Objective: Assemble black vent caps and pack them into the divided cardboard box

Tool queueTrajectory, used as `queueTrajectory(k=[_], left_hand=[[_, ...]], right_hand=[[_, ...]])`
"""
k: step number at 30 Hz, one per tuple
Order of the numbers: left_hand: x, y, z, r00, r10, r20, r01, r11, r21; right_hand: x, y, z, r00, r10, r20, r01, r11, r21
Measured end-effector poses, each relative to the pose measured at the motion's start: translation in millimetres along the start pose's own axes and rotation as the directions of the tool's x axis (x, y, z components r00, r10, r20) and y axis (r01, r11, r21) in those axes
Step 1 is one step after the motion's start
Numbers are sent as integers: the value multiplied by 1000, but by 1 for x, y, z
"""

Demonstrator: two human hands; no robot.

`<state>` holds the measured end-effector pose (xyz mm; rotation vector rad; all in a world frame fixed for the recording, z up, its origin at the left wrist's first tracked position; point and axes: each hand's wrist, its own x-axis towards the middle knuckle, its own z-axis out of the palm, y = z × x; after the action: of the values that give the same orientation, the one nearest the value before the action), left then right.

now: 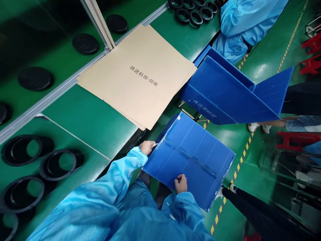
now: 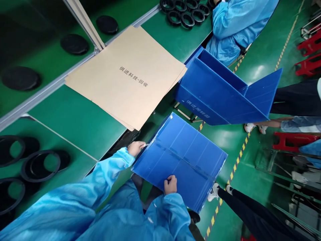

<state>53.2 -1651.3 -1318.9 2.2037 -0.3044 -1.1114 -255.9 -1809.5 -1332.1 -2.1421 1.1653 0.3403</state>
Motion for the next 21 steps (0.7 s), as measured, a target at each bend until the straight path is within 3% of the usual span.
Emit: queueTrajectory(k=[10, 15, 21], left_hand=[[-75, -47, -1, 990, -130, 53, 136, 980, -142], [-92, -64, -3, 981, -164, 103, 183, 958, -219], [-131, -69, -16, 975, -219, 29, 214, 908, -361]], right_hand=[[2, 5, -1, 1000, 21, 12, -21, 1000, 0], [6, 9, -3, 999, 18, 38, -18, 1000, -2], [11, 15, -3, 996, 62, 56, -62, 998, -9]])
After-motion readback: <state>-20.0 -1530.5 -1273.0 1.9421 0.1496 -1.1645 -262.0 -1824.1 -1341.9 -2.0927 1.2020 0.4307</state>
